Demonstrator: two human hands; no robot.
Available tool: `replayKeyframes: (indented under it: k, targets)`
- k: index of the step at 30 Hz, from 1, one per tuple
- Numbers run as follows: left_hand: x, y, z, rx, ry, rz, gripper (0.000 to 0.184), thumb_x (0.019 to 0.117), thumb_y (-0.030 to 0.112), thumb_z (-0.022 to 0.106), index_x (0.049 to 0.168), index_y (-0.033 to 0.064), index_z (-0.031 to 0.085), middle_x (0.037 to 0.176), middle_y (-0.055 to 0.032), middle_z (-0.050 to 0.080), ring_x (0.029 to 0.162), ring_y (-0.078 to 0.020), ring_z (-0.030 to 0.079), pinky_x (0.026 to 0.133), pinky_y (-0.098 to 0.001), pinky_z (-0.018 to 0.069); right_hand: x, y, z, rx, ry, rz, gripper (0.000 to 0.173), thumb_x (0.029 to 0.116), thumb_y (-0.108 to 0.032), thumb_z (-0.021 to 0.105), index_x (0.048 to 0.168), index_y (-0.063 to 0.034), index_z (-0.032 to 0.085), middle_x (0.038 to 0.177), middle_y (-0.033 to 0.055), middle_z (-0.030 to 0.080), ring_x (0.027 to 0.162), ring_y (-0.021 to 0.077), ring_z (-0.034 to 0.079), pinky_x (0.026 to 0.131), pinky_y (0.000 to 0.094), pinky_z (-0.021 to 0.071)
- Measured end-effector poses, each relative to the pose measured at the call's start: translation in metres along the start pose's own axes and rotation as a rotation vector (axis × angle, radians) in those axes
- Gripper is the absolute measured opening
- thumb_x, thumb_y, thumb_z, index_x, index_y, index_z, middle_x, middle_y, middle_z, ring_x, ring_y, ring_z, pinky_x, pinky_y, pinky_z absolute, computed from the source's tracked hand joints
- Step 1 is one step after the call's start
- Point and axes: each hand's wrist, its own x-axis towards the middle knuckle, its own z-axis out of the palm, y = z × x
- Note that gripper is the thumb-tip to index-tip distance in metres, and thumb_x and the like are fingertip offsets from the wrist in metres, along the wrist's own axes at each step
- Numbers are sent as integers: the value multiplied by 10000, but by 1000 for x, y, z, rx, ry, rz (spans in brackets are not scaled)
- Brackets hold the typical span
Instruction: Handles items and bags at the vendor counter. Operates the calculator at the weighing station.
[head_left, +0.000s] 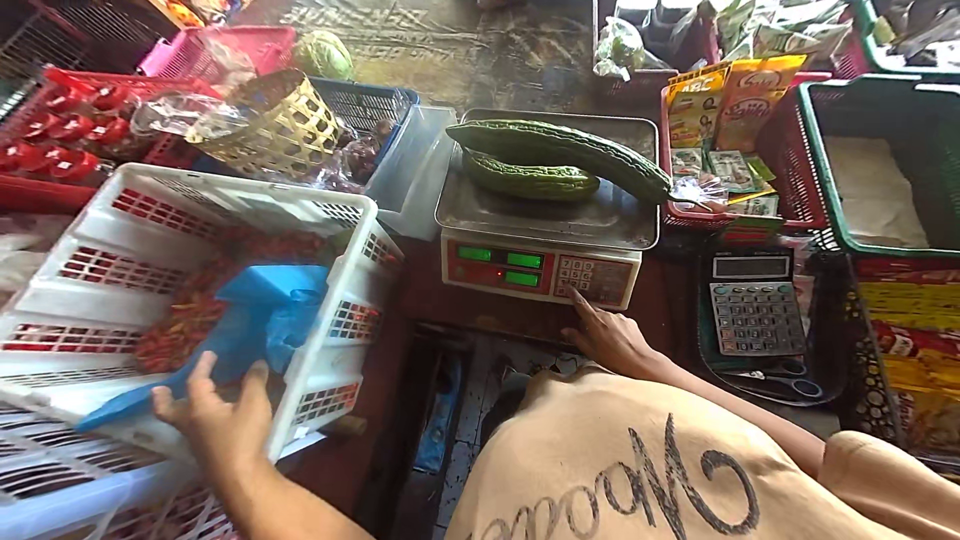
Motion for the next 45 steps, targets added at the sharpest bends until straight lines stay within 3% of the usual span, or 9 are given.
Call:
replayKeyframes:
  k: [10, 19, 25, 27, 30, 34, 37, 42, 45]
  targets:
    - [-1, 8, -3, -19, -3, -20, 617, 974, 223, 654, 1506, -10, 446, 1630, -343, 150, 1493, -452, 254, 1188, -510, 287, -6, 18, 5, 176, 8, 48, 780, 1052, -405, 542, 1668, -234, 95, 1215, 211, 682, 1085, 413, 666, 934, 621, 486]
    - [2, 9, -3, 51, 9, -15, 452, 906, 115, 720, 1318, -38, 614, 1568, -393, 269, 1458, -518, 302, 1162, -548, 319, -4, 14, 33, 10, -388, -473, 470, 1109, -325, 448, 1424, -1, 578, 1297, 318, 632, 1225, 502, 598, 1040, 651, 422]
    - [-2, 9, -4, -60, 182, -19, 744, 877, 133, 746, 1511, -53, 403, 1605, -417, 92, 1488, -574, 154, 1192, -609, 236, 7, 5, -6, 334, -58, -942, 292, 998, -90, 628, 1249, 43, 694, 1066, 204, 738, 932, 252, 719, 894, 397, 573]
    - [0, 11, -6, -136, 223, -28, 795, 899, 156, 727, 1550, -59, 324, 1606, -419, 88, 1492, -575, 139, 1197, -621, 216, 19, -5, -50, 363, 311, -917, 251, 991, -56, 588, 1189, 26, 719, 1061, 161, 734, 948, 197, 711, 883, 352, 588]
    - [12, 10, -10, -341, 146, -89, 803, 957, 170, 672, 1596, -23, 225, 1615, -355, 186, 1498, -467, 235, 1199, -560, 261, 53, -14, -127, 202, 795, -709, 208, 1000, -53, 611, 1162, 16, 721, 1116, 206, 707, 1027, 329, 697, 905, 498, 581]
    - [36, -3, -17, -304, 69, -128, 623, 959, 117, 700, 1508, -9, 434, 1512, -306, 436, 1370, -448, 466, 1092, -579, 416, 132, -18, -200, -61, 513, -325, 614, 959, -307, 742, 1474, -54, 525, 1461, 360, 461, 1343, 595, 418, 1049, 775, 335]
    - [47, -2, -25, -97, 133, -37, 461, 932, 59, 703, 1379, 8, 600, 1421, -304, 514, 1293, -454, 521, 1042, -561, 459, 169, -26, -220, -223, 272, -185, 695, 965, -347, 731, 1504, -7, 453, 1392, 382, 529, 1311, 574, 493, 1063, 738, 354]
    - [60, 19, -35, 273, -33, 0, 803, 743, -29, 805, 1485, 88, 522, 1657, -304, 125, 1503, -540, 155, 1151, -745, 162, 167, -34, -222, -192, 538, -292, 749, 916, -255, 786, 1527, -22, 421, 1409, 399, 495, 1278, 622, 486, 999, 797, 361]
    - [66, 51, -19, 185, -123, 136, 475, 844, 153, 770, 1292, 46, 651, 1480, -263, 453, 1367, -461, 432, 1070, -676, 363, 154, -51, -246, 57, 671, -379, 743, 957, -292, 731, 1531, 17, 373, 1372, 417, 509, 1269, 598, 502, 1031, 762, 363]
